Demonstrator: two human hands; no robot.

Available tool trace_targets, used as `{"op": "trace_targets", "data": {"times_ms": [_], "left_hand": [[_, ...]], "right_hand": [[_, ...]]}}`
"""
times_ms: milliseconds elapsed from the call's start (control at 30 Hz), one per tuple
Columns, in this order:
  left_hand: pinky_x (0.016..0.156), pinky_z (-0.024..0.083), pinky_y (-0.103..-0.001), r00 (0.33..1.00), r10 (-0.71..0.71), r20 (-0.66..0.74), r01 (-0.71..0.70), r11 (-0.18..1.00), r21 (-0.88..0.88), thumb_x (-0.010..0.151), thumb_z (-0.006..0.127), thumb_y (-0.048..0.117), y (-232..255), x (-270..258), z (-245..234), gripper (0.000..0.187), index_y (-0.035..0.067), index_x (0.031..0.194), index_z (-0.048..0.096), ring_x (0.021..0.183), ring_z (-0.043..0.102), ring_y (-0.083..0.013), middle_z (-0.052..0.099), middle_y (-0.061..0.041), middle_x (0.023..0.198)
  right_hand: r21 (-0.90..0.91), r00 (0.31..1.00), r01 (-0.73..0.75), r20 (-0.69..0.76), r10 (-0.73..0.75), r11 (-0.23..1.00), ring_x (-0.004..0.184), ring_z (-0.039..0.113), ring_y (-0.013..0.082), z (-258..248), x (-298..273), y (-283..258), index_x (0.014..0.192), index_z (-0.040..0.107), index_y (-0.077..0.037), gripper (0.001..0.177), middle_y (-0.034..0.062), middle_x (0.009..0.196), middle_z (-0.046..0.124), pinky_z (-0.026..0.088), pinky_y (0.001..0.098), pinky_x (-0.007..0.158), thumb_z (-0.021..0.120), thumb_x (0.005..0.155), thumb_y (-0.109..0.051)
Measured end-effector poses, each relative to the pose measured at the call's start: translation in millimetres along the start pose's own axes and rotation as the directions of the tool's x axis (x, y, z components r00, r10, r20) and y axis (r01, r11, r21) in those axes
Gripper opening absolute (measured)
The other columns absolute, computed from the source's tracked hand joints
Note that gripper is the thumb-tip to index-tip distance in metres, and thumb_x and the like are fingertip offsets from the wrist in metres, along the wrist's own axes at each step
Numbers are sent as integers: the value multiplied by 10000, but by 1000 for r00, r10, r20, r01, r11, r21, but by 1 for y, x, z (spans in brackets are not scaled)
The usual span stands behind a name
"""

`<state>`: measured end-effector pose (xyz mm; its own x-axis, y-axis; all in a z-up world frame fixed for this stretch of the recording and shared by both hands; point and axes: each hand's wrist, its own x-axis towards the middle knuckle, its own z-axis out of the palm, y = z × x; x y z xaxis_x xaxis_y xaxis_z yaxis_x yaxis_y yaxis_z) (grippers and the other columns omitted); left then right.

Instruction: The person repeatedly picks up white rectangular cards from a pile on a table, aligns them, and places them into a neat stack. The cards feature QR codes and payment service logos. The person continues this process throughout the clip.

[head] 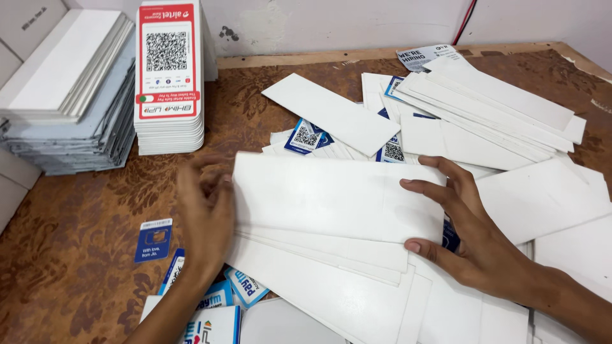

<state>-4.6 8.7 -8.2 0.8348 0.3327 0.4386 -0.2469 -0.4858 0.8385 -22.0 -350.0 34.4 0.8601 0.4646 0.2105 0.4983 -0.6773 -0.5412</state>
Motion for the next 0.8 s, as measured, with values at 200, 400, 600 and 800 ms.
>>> {"op": "trace_targets", "data": {"times_ms": [200,400,600,800], "left_hand": [[647,606,-278,987,-105,120,133,955,-263,951,611,230,-1,0,2,588,83,1415,281,788,728,-145,724,-120,983],[591,516,-240,994,10,105,17,967,-255,1071,528,312,-10,-6,2,297,21,1122,495,692,595,-89,645,-84,848],[752,539,-256,977,150,151,-88,930,-357,1127,437,389,-8,-7,0,345,47,1166,459,856,606,-83,617,-81,939],[696,587,-232,956,-79,283,200,880,-432,931,527,488,-11,-1,-1,427,136,1162,460,801,651,-76,626,-32,864]], "right_hand": [[-143,922,316,-185,-339,938,1537,135,443,5,-4,-10,1466,331,-245,808,217,1644,83,314,595,1158,749,783,-138],[231,829,520,-367,-421,823,1480,352,272,11,-9,1,1641,-13,-165,990,241,1690,-29,454,410,1148,705,960,-163],[366,923,-313,-99,371,877,449,376,106,11,-13,42,1239,642,-12,354,109,577,582,318,280,404,636,950,-216],[339,965,-210,-77,250,917,377,346,76,25,-24,66,792,586,2,339,1,451,470,269,275,344,649,957,-288]]}}
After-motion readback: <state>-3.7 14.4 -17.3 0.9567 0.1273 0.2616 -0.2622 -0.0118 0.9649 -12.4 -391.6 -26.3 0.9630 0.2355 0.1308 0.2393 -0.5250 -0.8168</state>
